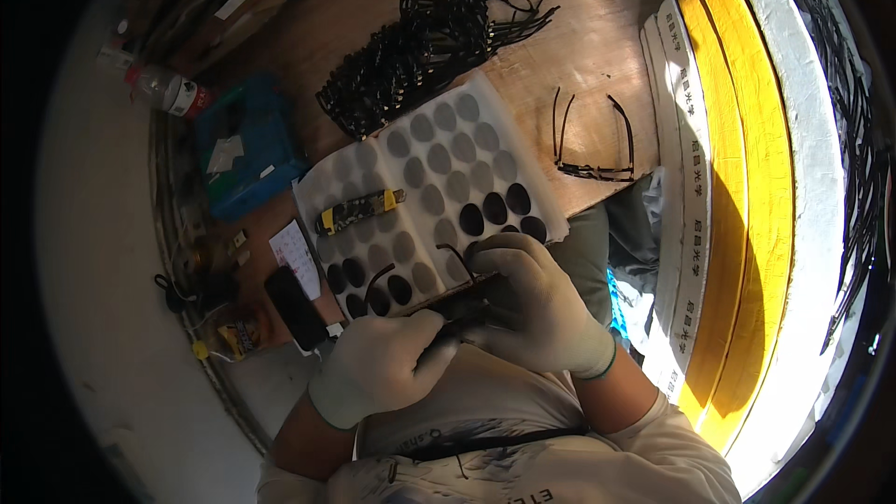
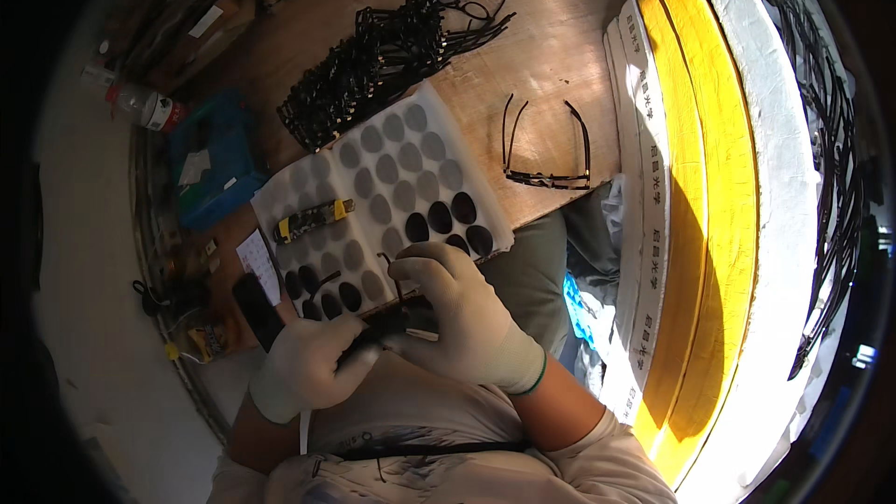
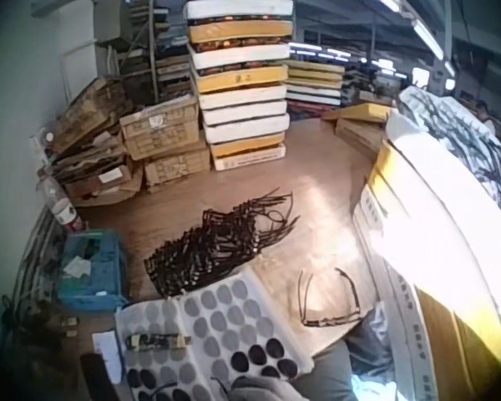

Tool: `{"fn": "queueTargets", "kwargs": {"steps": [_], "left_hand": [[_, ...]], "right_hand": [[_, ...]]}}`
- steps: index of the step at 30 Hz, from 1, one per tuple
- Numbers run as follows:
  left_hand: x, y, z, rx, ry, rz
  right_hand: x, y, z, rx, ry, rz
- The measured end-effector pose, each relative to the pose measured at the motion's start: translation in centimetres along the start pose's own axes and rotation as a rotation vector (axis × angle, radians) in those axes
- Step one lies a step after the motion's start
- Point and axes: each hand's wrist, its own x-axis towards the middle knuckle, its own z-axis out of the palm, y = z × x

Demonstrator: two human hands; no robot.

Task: The person assembles sunglasses by inserting lenses into frames and placing the finished units into a tray. They repeatedly pick up frames and lenses from a workbench, fit the lenses into the frames, and then place the completed sunglasses into a nearby tray.

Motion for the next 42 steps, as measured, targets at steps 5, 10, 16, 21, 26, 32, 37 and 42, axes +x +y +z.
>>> {"fn": "queueTargets", "kwargs": {"steps": [5,10,16,21,26,32,37,42], "left_hand": [[6.8,-3.6,1.0,-0.559,0.078,-0.098],[12.3,-9.3,8.0,0.166,0.217,-0.309],[12.0,-8.9,9.1,-0.007,0.272,-0.370],[5.7,-4.7,4.2,-0.619,0.272,-0.173],[0.1,-3.1,3.9,-0.861,0.446,-0.029],[-3.7,-2.8,4.8,-0.962,0.565,-0.022],[-5.1,-2.3,3.0,-1.477,0.313,-0.141],[-6.0,-3.6,4.5,-1.027,0.399,-0.094]], "right_hand": [[0.0,1.7,-5.7,0.066,-0.269,-0.141],[-1.5,-0.5,-7.0,0.189,0.108,0.364],[-2.3,1.2,-4.6,0.188,0.110,0.094],[-2.9,0.7,-2.3,0.228,0.113,0.126],[-1.7,-1.8,0.3,0.009,-0.393,0.196],[-3.3,-1.8,3.9,0.400,-0.265,0.275],[-2.8,-2.2,3.8,0.408,-0.434,0.292],[-3.0,-2.9,3.6,0.232,-0.450,0.323]]}}
